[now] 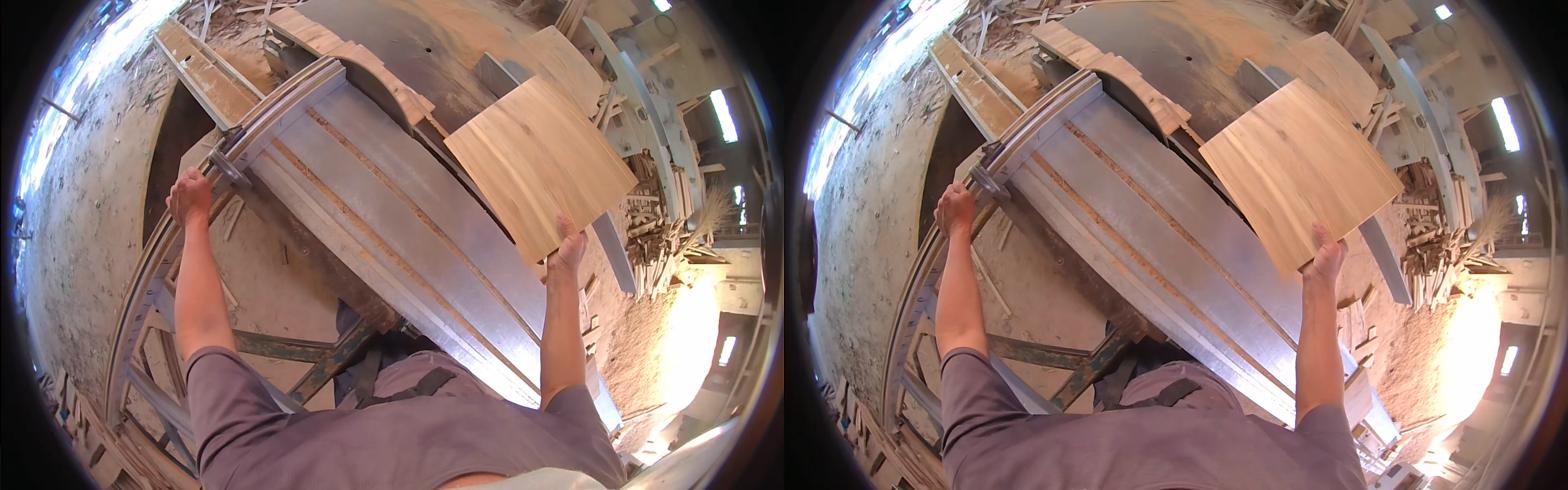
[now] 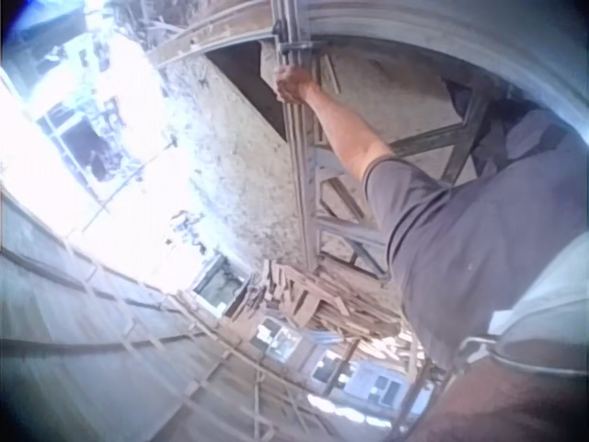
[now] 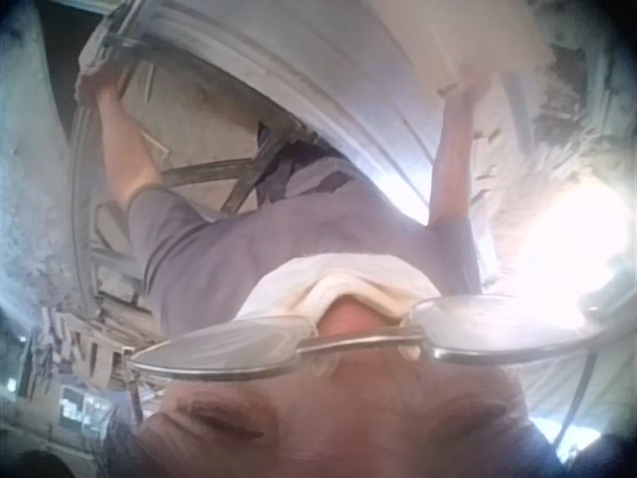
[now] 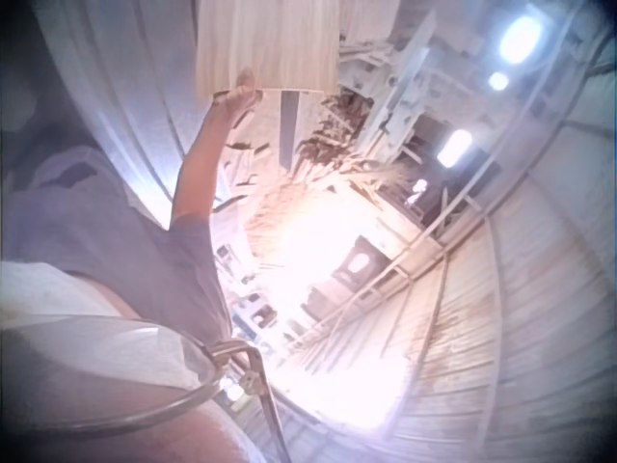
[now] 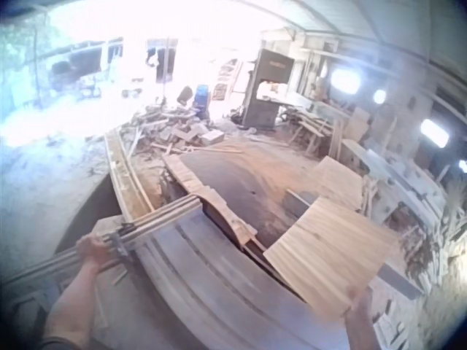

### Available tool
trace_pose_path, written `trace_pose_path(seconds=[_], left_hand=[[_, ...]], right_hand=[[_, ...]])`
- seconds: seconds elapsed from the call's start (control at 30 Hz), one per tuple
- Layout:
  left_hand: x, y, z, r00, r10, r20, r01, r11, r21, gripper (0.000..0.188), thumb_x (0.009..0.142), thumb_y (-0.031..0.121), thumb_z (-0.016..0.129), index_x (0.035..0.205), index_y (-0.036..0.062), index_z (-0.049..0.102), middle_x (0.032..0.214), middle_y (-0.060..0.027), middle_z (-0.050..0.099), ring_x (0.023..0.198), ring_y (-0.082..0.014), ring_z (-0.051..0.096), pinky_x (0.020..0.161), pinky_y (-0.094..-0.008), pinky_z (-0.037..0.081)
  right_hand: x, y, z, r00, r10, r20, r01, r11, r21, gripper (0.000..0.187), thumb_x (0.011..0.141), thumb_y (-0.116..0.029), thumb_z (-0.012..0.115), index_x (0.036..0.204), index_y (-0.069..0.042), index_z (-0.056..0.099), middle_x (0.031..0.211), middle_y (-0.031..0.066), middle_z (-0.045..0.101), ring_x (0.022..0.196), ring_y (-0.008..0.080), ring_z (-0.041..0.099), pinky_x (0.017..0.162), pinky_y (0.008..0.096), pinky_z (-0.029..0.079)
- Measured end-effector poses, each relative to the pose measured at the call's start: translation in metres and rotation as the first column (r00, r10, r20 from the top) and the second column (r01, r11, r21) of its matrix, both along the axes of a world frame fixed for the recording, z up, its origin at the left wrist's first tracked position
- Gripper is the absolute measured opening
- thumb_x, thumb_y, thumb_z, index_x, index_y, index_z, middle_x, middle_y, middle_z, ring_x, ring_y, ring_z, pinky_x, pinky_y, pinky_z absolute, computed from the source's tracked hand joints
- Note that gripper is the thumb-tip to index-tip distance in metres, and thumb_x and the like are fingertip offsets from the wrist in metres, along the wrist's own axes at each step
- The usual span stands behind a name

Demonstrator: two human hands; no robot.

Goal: The person picks up several wooden boards from a stack, measures one with a tape measure, and then cuts the boards individually using a table saw.

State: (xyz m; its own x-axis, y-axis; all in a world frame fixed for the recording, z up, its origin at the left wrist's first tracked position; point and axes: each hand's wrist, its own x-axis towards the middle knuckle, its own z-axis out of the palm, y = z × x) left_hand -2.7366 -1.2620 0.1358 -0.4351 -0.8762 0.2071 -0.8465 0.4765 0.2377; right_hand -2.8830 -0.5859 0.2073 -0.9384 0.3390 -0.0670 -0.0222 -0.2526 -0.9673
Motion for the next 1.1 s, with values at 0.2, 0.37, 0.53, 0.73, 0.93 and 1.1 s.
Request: trace_pose_path(seconds=[0.2, 0.37, 0.53, 0.73, 0.93, 1.1], left_hand=[[0.003, 0.009, 0.002, 1.0, 0.001, -0.028, -0.003, 0.997, -0.074, 0.049, 0.099, 0.037, 0.037, 0.092, 0.0079, 0.075, 0.1, -0.0187, 0.073, 0.094, -0.0413, 0.069, 0.086, -0.0507, 0.053], [0.008, 0.002, -0.001, 0.998, -0.013, -0.056, 0.003, 0.983, -0.183, 0.043, 0.099, 0.035, 0.043, 0.085, 0.0092, 0.075, 0.093, -0.0149, 0.074, 0.087, -0.0375, 0.07, 0.083, -0.0482, 0.052], [0.005, 0.006, 0.005, 0.979, -0.107, -0.172, 0.079, 0.984, -0.16, 0.04, 0.099, 0.035, 0.047, 0.083, 0.0086, 0.073, 0.095, -0.0126, 0.075, 0.091, -0.034, 0.07, 0.088, -0.0457, 0.05], [0.022, -0.004, 0.007, 0.982, -0.074, -0.173, 0.047, 0.986, -0.158, 0.039, 0.1, 0.034, 0.046, 0.088, 0.0068, 0.072, 0.098, -0.0133, 0.074, 0.096, -0.0321, 0.068, 0.09, -0.0457, 0.049], [0.004, 0.0, -0.004, 0.978, -0.125, -0.166, 0.092, 0.977, -0.193, 0.041, 0.1, 0.034, 0.043, 0.085, 0.0085, 0.072, 0.096, -0.013, 0.074, 0.093, -0.0323, 0.069, 0.09, -0.0463, 0.049], [0.023, -0.02, -0.023, 0.941, -0.338, -0.022, 0.318, 0.904, -0.285, 0.024, 0.088, 0.021, 0.049, 0.078, 0.0115, 0.068, 0.085, -0.0153, 0.07, 0.083, -0.0356, 0.069, 0.07, -0.0491, 0.053]], right_hand=[[-0.047, -0.01, 0.005, 0.992, 0.126, -0.014, -0.126, 0.992, 0.018, 0.048, 0.081, 0.001, 0.073, 0.127, 0.007, 0.058, 0.114, 0.0173, 0.067, 0.098, 0.0296, 0.068, 0.091, 0.0387, 0.056], [-0.091, -0.073, 0.052, 0.97, 0.238, 0.042, -0.239, 0.97, 0.046, 0.047, 0.084, -0.003, 0.068, 0.127, 0.01, 0.057, 0.122, 0.0202, 0.065, 0.103, 0.0324, 0.068, 0.092, 0.0417, 0.057], [-0.274, -0.191, 0.082, 0.958, 0.28, -0.067, -0.261, 0.942, 0.212, 0.053, 0.078, -0.003, 0.074, 0.126, 0.01, 0.058, 0.118, 0.0174, 0.064, 0.097, 0.0307, 0.067, 0.089, 0.0414, 0.057], [-0.256, -0.251, 0.194, 0.821, 0.493, -0.288, -0.468, 0.87, 0.154, 0.051, 0.081, 0.0, 0.075, 0.129, 0.005, 0.057, 0.116, 0.0139, 0.066, 0.1, 0.0314, 0.068, 0.095, 0.04, 0.057], [-0.116, -0.142, 0.218, 0.942, 0.228, -0.245, -0.184, 0.964, 0.19, 0.041, 0.084, -0.009, 0.073, 0.123, 0.002, 0.063, 0.112, 0.0149, 0.07, 0.099, 0.0285, 0.069, 0.091, 0.0414, 0.057], [-0.024, -0.042, 0.142, 0.994, 0.082, -0.073, -0.075, 0.993, 0.09, 0.037, 0.076, -0.003, 0.077, 0.111, -0.002, 0.065, 0.1, 0.0074, 0.071, 0.09, 0.0204, 0.068, 0.085, 0.0338, 0.056]])
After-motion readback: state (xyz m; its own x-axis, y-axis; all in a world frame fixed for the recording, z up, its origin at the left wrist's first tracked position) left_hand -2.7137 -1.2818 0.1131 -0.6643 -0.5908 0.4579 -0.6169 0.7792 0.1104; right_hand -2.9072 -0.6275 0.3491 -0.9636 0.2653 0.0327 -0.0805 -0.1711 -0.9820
